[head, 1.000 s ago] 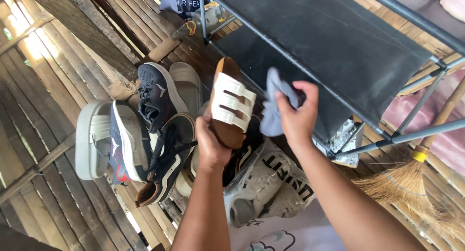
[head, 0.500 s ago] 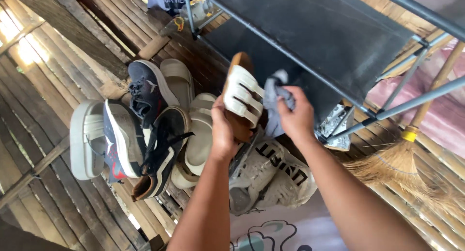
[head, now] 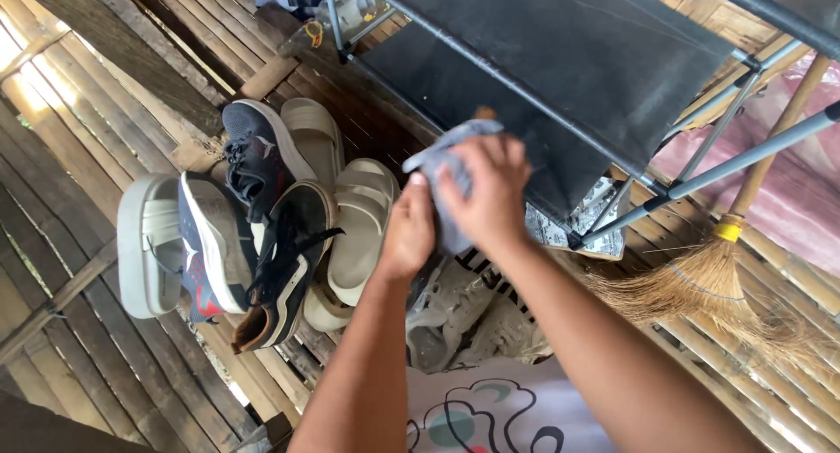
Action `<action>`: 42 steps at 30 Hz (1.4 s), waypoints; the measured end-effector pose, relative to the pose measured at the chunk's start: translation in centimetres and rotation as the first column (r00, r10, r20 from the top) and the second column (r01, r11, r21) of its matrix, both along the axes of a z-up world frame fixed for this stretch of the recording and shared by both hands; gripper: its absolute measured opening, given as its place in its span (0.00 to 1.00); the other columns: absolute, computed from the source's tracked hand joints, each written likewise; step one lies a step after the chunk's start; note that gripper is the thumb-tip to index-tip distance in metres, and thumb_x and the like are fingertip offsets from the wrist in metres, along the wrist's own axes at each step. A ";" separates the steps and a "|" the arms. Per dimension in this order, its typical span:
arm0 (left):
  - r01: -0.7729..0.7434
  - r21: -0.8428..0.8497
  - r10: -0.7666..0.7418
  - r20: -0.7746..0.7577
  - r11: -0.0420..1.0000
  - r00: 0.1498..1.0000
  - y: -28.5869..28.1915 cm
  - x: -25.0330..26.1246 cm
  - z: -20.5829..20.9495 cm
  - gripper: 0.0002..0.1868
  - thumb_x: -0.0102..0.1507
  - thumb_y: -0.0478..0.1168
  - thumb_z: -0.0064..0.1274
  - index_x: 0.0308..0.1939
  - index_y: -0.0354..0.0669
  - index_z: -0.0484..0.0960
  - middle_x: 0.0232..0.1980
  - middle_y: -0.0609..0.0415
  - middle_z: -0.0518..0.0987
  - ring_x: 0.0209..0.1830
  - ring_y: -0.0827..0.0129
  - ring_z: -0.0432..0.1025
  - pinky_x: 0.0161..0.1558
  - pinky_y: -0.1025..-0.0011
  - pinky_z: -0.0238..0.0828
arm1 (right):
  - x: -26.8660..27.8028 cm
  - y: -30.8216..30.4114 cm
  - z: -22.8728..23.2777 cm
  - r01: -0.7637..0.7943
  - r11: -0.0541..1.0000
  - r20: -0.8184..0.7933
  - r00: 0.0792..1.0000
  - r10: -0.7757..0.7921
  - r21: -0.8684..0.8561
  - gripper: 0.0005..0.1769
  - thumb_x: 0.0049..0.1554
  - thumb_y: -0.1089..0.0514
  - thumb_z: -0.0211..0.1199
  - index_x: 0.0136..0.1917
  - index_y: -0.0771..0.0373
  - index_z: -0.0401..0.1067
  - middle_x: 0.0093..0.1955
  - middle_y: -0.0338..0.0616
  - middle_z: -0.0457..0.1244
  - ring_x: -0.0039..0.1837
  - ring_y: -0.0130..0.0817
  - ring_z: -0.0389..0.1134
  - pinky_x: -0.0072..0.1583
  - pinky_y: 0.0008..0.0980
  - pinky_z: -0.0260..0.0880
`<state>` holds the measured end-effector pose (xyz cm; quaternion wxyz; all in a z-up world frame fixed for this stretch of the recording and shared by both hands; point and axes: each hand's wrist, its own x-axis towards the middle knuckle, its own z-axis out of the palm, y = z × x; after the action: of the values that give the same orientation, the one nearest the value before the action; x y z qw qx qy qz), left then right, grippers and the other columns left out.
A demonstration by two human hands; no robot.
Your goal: Wiping and cleaning various shoes and sandals with a cloth.
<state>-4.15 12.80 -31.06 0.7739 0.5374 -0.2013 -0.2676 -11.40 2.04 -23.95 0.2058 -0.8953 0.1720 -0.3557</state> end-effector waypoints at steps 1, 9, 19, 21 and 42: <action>0.000 0.001 0.000 0.003 1.000 1.000 0.1 -0.3 0.8 0.31 0.75 0.57 0.32 0.66 0.35 0.74 0.56 0.53 0.79 0.54 0.69 0.73 0.59 0.70 0.71 | 0.5 -1.6 -0.4 0.000 1.000 0.003 1.000 0.000 0.001 0.15 0.54 0.53 0.72 0.53 0.57 0.76 0.61 0.43 0.65 0.67 0.50 0.59 0.66 0.49 0.56; 0.071 0.351 -0.049 -0.072 0.934 0.996 1.0 -0.6 1.5 0.27 0.77 0.53 0.35 0.67 0.42 0.80 0.38 0.49 0.69 0.37 0.63 0.61 0.40 0.65 0.60 | 0.7 -0.2 0.7 0.103 0.981 0.089 0.989 -0.119 0.164 0.12 0.52 0.59 0.68 0.52 0.53 0.77 0.56 0.46 0.65 0.63 0.50 0.64 0.67 0.46 0.60; -0.126 0.218 0.127 0.012 0.968 0.992 1.8 0.6 4.2 0.34 0.75 0.58 0.33 0.58 0.33 0.84 0.47 0.57 0.84 0.47 0.78 0.74 0.52 0.75 0.72 | 4.6 -1.7 1.7 0.069 0.993 0.134 0.988 -0.082 0.096 0.14 0.54 0.51 0.73 0.45 0.58 0.72 0.48 0.46 0.64 0.56 0.50 0.66 0.62 0.54 0.63; -0.074 0.356 0.103 -0.066 0.932 0.992 2.2 0.5 6.4 0.32 0.70 0.60 0.30 0.61 0.44 0.81 0.39 0.58 0.82 0.28 0.75 0.68 0.27 0.72 0.65 | 6.2 -5.9 1.7 0.201 0.929 0.104 0.964 -0.243 0.309 0.13 0.53 0.51 0.73 0.46 0.59 0.76 0.46 0.51 0.65 0.50 0.49 0.70 0.52 0.44 0.70; -0.142 0.436 0.286 -0.283 0.889 0.916 2.5 1.2 4.5 0.33 0.73 0.58 0.29 0.60 0.35 0.80 0.52 0.50 0.84 0.51 0.65 0.77 0.55 0.67 0.73 | 2.5 4.8 2.5 -0.097 0.993 0.175 0.981 0.085 0.062 0.12 0.55 0.55 0.70 0.46 0.63 0.71 0.49 0.48 0.64 0.55 0.49 0.66 0.57 0.44 0.69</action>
<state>-2.91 15.28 -26.56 0.6931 0.6512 0.0564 -0.3037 -8.94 6.88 -21.44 0.2671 -0.8605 0.1247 -0.4155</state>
